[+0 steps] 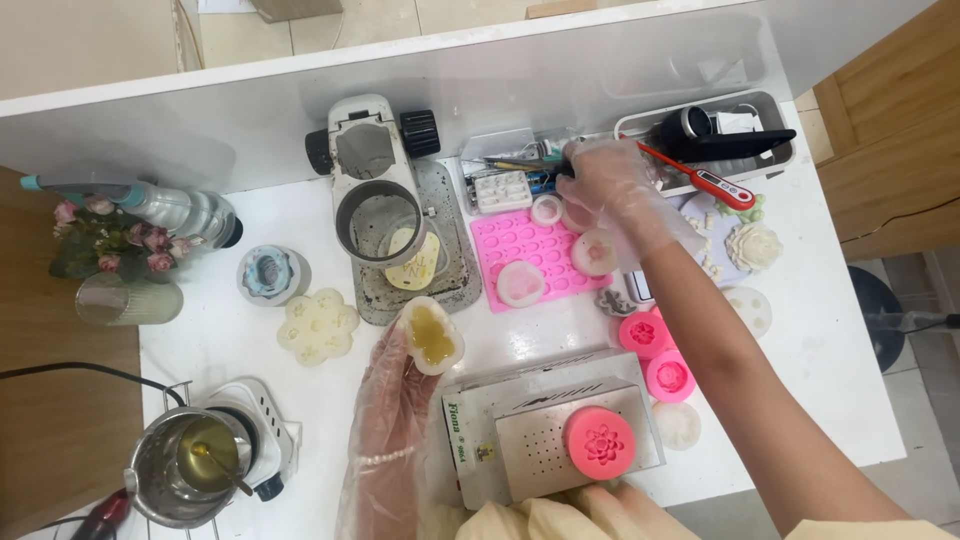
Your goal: Pouring melted wax into various silicone molds to create candles at a workbench.
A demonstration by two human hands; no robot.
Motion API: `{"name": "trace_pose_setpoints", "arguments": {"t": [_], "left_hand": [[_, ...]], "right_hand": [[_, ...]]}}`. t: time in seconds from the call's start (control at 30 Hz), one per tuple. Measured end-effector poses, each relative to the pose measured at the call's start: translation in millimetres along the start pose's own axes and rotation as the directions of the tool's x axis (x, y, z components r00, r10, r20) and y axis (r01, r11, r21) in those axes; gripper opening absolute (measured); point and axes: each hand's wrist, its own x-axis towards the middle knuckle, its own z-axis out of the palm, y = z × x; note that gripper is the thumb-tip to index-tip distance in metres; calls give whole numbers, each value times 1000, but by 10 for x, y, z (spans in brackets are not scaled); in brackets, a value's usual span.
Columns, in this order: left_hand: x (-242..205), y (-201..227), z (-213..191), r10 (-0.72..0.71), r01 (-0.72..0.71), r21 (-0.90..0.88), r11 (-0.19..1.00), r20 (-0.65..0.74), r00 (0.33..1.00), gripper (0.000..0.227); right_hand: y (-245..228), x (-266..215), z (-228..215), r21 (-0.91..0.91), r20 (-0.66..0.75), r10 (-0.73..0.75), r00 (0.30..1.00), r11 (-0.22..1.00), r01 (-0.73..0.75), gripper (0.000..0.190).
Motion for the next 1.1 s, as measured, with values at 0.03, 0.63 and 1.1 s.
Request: {"name": "trace_pose_setpoints", "arguments": {"t": [0.03,0.63,1.1], "left_hand": [[-9,8,17,-1,1,-2,1000,-1,1000,47],[38,40,40,-8,9,41,999,-13,1000,48],[11,4,19,-21,21,2,1000,-26,999,47]], "right_hand": [[29,-30,120,-1,1,0,1000,1000,0,39],[191,48,135,-161,-99,-213,972,967,195,39],[54,215,318,-262,-69,-181,981,952,157,50]]}}
